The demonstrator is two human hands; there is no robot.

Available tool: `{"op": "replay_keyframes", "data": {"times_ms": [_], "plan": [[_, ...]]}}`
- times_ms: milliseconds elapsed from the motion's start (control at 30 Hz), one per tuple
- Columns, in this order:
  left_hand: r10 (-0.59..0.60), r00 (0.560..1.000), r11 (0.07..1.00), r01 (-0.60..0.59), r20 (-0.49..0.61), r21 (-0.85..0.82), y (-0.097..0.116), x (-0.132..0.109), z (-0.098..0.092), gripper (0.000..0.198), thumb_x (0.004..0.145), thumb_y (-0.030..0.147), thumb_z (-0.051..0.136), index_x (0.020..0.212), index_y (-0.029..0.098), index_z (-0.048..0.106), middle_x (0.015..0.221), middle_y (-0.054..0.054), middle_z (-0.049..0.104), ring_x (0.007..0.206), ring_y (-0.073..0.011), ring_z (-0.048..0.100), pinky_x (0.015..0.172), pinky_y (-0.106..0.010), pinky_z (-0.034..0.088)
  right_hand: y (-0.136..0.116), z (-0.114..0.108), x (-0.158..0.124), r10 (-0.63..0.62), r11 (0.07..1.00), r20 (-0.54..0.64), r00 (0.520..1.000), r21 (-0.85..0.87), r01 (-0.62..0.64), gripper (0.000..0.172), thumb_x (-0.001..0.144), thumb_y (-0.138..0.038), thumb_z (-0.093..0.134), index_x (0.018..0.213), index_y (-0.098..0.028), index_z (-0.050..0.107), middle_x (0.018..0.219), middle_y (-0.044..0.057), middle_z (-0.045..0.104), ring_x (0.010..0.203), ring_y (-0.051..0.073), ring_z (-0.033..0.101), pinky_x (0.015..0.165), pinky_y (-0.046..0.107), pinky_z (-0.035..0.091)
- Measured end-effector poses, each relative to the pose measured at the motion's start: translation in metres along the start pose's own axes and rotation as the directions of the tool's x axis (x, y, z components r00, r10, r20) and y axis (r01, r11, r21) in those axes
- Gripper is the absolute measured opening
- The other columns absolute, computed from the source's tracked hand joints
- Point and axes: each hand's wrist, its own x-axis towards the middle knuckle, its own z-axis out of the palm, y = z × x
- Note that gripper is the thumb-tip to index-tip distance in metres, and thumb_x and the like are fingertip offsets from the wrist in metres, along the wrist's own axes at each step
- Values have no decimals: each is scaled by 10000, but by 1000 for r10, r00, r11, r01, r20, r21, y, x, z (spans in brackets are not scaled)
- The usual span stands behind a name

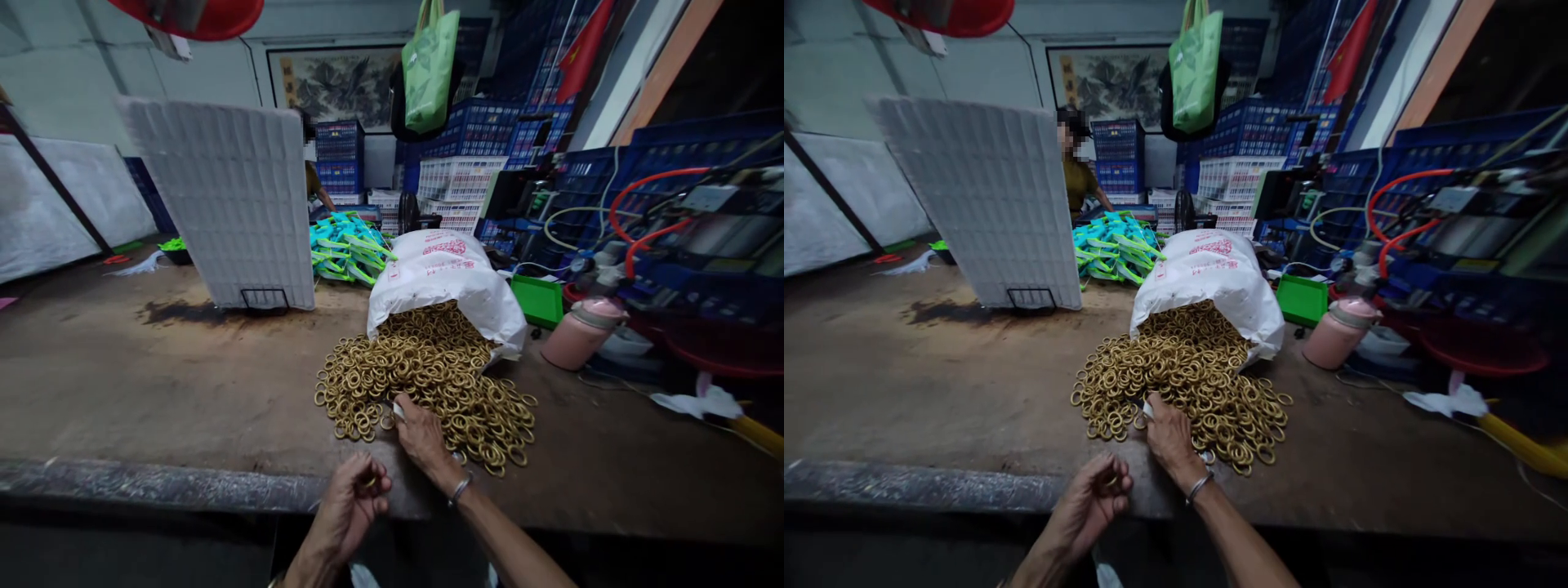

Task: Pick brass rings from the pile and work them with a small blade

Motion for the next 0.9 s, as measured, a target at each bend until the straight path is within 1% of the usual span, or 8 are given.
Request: {"op": "replay_keyframes", "data": {"times_ms": [67, 200, 300, 400, 533, 667, 733, 900], "plan": [[16, 1000, 998, -17, 18, 68, 1, 3, 7, 173, 714, 277, 617, 764, 139, 524, 676, -10, 567, 586, -114, 565, 459, -196, 417, 3, -3, -6, -16, 973, -14, 1000, 229, 18, 165, 779, -182, 386, 861, -196, 529, 656, 2, 586, 599, 123, 524, 564, 214, 316], [59, 998, 985, -62, 23, 159, -1, 9, 15, 304, 670, 312, 657, 885, 175, 493, 655, 14, 553, 557, -110, 553, 428, -182, 404, 7, -6, -26, 66, 789, 60, 996, 608, -88, 173, 789, -336, 396, 761, -192, 487, 551, -40, 491, 516, 108, 457, 520, 208, 346], [134, 991, 956, -134, 17, 262, -6, 12, 18, 359, 658, 375, 657, 909, 178, 495, 638, 24, 547, 485, -78, 496, 385, -158, 349, 7, -7, -41, 89, 652, 162, 983, 737, -180, 168, 763, -349, 431, 790, -190, 478, 525, -56, 472, 479, 97, 431, 490, 206, 345], [177, 983, 899, -182, 50, 398, -10, 11, 20, 304, 685, 422, 617, 787, 154, 519, 585, 27, 535, 404, -38, 389, 357, -149, 277, 5, -6, -49, 85, 572, 206, 975, 791, -217, 175, 760, -356, 438, 795, -190, 477, 518, -64, 460, 464, 89, 417, 480, 203, 343], [196, 980, 823, -182, 32, 538, -9, 7, 23, 338, 672, 476, 597, 679, 149, 515, 429, 77, 417, 344, -27, 301, 352, -159, 235, 3, -8, -52, 109, 599, 194, 975, 770, -220, 183, 717, -365, 474, 746, -186, 491, 502, -67, 436, 465, 89, 400, 473, 204, 341], [230, 973, 765, -177, -6, 619, -8, 5, 22, 352, 639, 492, 611, 642, 159, 495, 388, 97, 368, 327, -30, 295, 353, -166, 232, 1, -13, -52, 108, 662, 159, 981, 725, -190, 187, 687, -363, 490, 716, -180, 514, 515, -63, 442, 485, 94, 402, 496, 211, 354], [215, 977, 787, -179, 10, 591, -10, 6, 20, 347, 653, 488, 603, 642, 163, 480, 416, 91, 393, 327, -25, 300, 347, -162, 221, 0, -14, -53, 104, 669, 148, 984, 722, -179, 187, 690, -364, 483, 709, -181, 515, 521, -59, 449, 492, 97, 412, 497, 212, 356], [41, 994, 937, -72, 97, 343, -15, 3, 14, 301, 721, 460, 554, 708, 176, 454, 526, 69, 452, 332, -19, 297, 329, -151, 179, -3, -15, -56, 101, 673, 174, 980, 713, -196, 183, 719, -362, 474, 723, -183, 515, 548, -45, 497, 522, 105, 469, 542, 217, 379]]}}
